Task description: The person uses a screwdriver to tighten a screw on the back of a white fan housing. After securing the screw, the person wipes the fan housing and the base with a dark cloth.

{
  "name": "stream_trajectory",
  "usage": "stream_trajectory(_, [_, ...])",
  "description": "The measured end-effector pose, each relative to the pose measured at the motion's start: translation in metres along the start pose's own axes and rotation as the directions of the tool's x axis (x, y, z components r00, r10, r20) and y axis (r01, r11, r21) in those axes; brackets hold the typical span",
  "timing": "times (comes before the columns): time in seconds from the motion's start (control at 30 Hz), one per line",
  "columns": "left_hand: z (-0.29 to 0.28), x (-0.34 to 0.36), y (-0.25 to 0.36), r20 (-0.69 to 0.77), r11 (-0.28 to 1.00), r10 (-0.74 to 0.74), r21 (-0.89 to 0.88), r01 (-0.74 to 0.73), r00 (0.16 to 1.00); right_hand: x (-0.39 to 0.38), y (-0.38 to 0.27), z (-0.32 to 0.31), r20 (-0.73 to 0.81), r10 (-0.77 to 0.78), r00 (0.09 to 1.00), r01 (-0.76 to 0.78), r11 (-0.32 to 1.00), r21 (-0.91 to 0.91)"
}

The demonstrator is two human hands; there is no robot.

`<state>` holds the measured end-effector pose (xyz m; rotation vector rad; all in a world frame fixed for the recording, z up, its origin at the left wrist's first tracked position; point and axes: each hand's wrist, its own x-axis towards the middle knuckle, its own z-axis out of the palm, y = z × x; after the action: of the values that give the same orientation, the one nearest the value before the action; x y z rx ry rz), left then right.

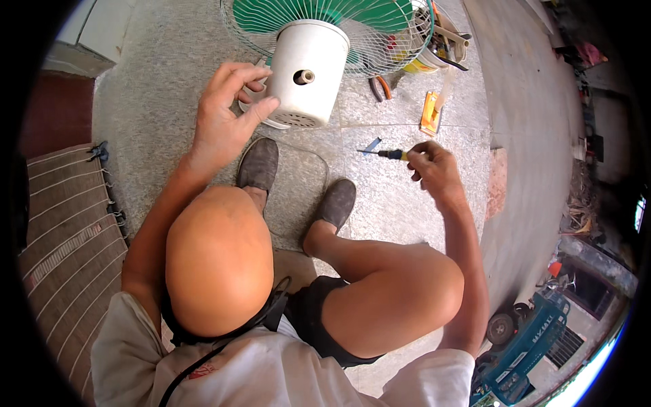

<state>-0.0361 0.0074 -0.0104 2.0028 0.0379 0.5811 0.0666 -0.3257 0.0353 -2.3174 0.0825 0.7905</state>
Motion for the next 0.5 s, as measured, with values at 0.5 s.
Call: stream_trajectory(0.5, [0.015,-0.007,0.008,0.191,0.901,-0.359,-0.185,0.392,0.914,0.059,0.076,0.08,-0.104,-0.318,0.943,0.277,0.916,-0.29])
